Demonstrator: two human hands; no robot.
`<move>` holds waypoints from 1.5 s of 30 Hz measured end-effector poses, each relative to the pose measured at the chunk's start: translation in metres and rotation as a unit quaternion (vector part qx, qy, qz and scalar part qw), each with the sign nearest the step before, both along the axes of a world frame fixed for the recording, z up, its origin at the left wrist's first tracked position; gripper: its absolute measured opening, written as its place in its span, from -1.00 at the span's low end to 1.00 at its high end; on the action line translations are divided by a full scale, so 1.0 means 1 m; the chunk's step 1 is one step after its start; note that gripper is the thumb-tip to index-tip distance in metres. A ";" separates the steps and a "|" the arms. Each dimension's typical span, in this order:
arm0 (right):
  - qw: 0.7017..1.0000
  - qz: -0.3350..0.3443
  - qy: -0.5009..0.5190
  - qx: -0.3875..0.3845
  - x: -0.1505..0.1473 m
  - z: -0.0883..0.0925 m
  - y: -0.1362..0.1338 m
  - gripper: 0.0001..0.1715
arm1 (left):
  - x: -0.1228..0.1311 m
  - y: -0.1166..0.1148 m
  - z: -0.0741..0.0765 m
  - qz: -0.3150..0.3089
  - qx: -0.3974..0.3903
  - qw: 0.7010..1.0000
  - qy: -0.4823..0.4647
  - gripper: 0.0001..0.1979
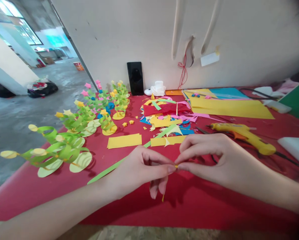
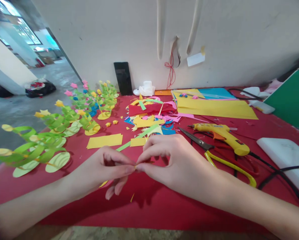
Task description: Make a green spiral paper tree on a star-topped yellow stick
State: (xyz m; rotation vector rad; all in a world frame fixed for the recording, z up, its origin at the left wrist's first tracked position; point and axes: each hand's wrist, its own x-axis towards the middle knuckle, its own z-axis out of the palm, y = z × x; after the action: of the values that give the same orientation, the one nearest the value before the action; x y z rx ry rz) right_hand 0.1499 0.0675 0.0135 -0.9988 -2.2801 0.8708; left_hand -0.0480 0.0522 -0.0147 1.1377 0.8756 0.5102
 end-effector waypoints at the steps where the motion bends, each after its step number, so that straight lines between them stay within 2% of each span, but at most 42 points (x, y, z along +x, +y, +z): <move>1: 1.000 -0.001 -0.006 -0.013 -0.001 0.001 0.001 -0.89 | 0.000 -0.001 0.000 -0.003 0.000 1.000 0.009 -0.83; 5: 0.996 0.002 -0.024 -0.081 -0.004 0.001 0.004 -0.86 | 0.001 -0.002 -0.001 -0.005 0.006 0.999 0.043 -0.84; 13: 0.985 -0.011 -0.044 -0.168 -0.004 -0.004 0.006 -0.83 | 0.005 0.002 -0.007 0.001 0.027 0.996 0.081 -0.85; 16: 0.985 -0.035 -0.048 -0.163 -0.002 -0.006 0.011 -0.79 | 0.006 0.001 -0.011 0.010 0.014 0.997 0.074 -0.86; 20: 0.987 -0.090 -0.037 -0.130 0.006 -0.009 0.021 -0.57 | 0.006 0.001 -0.022 0.034 -0.003 0.999 0.041 -0.87; 23: 0.990 -0.082 0.023 -0.116 0.009 -0.013 0.024 -0.80 | 0.005 0.002 -0.029 0.048 0.002 0.999 0.026 -0.87; 25: 0.992 -0.060 0.051 -0.100 0.009 -0.013 0.024 -0.48 | 0.005 0.003 -0.032 0.054 0.008 0.998 0.023 -0.87; 26: 0.993 -0.044 0.043 -0.096 0.008 -0.013 0.023 -0.45 | 0.004 0.003 -0.032 0.057 0.010 0.998 0.021 -0.87; 29: 0.991 0.017 -0.039 -0.125 0.004 -0.008 0.018 -0.78 | 0.004 0.003 -0.031 0.060 0.017 0.998 0.015 -0.86; 30: 0.989 0.030 -0.058 -0.134 0.003 -0.007 0.017 -0.83 | 0.004 0.003 -0.030 0.060 0.019 0.998 0.012 -0.86; 39: 0.978 -0.004 -0.079 -0.195 0.000 -0.010 0.016 -0.77 | 0.004 0.003 -0.031 0.070 0.025 0.997 -0.006 -0.85; 45: 0.979 0.002 -0.075 -0.190 0.003 -0.004 0.015 -0.74 | 0.001 0.002 -0.038 0.070 0.012 0.994 -0.081 -0.87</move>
State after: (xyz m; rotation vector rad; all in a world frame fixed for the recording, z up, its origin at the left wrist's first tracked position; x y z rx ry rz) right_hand 0.1526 0.0828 0.0097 -1.2594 -2.2856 1.3085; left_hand -0.0468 0.0543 -0.0530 1.0455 0.8131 0.7190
